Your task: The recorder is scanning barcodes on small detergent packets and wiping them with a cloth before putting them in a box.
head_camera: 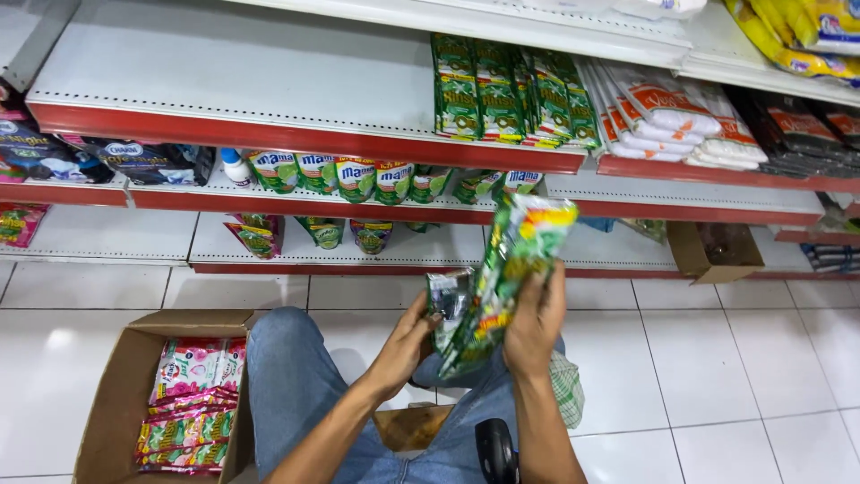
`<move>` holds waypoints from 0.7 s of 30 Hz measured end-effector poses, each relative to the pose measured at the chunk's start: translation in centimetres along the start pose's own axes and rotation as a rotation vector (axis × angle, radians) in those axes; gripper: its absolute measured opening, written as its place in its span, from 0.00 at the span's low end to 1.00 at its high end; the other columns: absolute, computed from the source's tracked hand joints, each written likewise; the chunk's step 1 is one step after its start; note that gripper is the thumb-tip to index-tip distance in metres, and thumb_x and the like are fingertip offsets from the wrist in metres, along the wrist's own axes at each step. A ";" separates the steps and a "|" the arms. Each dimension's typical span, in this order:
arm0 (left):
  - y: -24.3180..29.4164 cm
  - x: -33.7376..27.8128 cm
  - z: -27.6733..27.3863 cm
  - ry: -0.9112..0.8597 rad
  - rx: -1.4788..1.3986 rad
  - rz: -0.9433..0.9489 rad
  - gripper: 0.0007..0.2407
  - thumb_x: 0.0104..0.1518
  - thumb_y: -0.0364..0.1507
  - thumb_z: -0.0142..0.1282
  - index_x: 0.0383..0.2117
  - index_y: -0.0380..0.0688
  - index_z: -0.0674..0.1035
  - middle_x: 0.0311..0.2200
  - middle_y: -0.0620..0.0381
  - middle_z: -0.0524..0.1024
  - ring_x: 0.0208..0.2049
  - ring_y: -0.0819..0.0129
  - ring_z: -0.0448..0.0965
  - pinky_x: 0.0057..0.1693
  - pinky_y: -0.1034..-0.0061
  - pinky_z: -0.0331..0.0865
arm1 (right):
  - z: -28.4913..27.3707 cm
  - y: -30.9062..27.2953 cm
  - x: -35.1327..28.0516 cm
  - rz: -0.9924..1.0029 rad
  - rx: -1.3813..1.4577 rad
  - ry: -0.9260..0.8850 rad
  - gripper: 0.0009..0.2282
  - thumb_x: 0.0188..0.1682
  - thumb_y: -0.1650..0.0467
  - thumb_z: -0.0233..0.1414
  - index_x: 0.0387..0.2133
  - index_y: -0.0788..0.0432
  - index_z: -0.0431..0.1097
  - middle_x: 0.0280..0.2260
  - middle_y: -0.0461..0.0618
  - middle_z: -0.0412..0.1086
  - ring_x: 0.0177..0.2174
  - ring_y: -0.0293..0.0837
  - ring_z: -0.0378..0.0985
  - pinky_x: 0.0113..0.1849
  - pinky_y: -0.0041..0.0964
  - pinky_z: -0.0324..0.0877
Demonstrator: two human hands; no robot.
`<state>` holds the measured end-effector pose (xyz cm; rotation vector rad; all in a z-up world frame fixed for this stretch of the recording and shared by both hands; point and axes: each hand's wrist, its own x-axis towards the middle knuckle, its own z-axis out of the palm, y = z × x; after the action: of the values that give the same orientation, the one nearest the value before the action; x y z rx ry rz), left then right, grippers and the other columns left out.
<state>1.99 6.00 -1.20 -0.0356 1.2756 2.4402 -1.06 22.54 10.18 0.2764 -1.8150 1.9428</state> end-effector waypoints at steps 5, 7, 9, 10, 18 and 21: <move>6.4 -2.3 4.8 -0.039 0.406 0.111 0.22 0.72 0.38 0.41 0.68 0.42 0.60 0.62 0.45 0.68 0.64 0.58 0.69 0.65 0.65 0.62 | 1.9 1.3 1.8 0.130 0.036 -0.054 0.10 0.64 0.66 0.43 0.44 0.62 0.62 0.36 0.45 0.68 0.34 0.33 0.67 0.37 0.30 0.67; 8.6 -2.5 6.9 -0.022 0.653 0.177 0.21 0.69 0.40 0.41 0.63 0.40 0.61 0.51 0.39 0.77 0.55 0.53 0.78 0.58 0.63 0.70 | 2.6 1.6 1.9 0.143 -0.126 -0.085 0.11 0.63 0.65 0.42 0.41 0.61 0.62 0.33 0.43 0.66 0.34 0.32 0.67 0.37 0.29 0.67; 9.0 -2.1 7.3 0.016 0.678 0.202 0.22 0.68 0.40 0.42 0.62 0.39 0.62 0.49 0.38 0.78 0.53 0.52 0.80 0.56 0.63 0.70 | 3.0 1.2 2.2 0.123 -0.166 -0.100 0.11 0.63 0.65 0.42 0.42 0.62 0.62 0.33 0.44 0.67 0.34 0.32 0.66 0.37 0.30 0.67; 9.1 -1.9 7.6 0.051 0.699 0.226 0.22 0.68 0.40 0.42 0.61 0.38 0.62 0.46 0.38 0.78 0.50 0.52 0.81 0.54 0.63 0.71 | 3.2 1.0 2.3 0.106 -0.210 -0.114 0.11 0.64 0.65 0.42 0.42 0.62 0.62 0.33 0.45 0.67 0.34 0.33 0.66 0.37 0.30 0.67; 7.9 2.0 7.6 0.251 0.668 0.365 0.16 0.68 0.37 0.44 0.53 0.37 0.68 0.36 0.42 0.82 0.35 0.55 0.83 0.41 0.61 0.73 | 3.6 0.4 3.8 0.192 -0.359 -0.119 0.13 0.61 0.62 0.43 0.40 0.62 0.62 0.30 0.52 0.73 0.32 0.37 0.72 0.34 0.38 0.70; 8.3 3.2 8.0 0.301 0.625 0.401 0.15 0.68 0.36 0.46 0.52 0.37 0.68 0.34 0.44 0.82 0.33 0.61 0.84 0.37 0.63 0.73 | 2.8 0.5 4.8 0.235 -0.405 -0.178 0.14 0.61 0.62 0.41 0.43 0.62 0.62 0.32 0.55 0.74 0.33 0.41 0.76 0.35 0.40 0.71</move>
<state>-2.66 9.16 9.32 0.0267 2.3243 2.2731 -5.96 20.75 12.21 0.1071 -2.3987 1.6823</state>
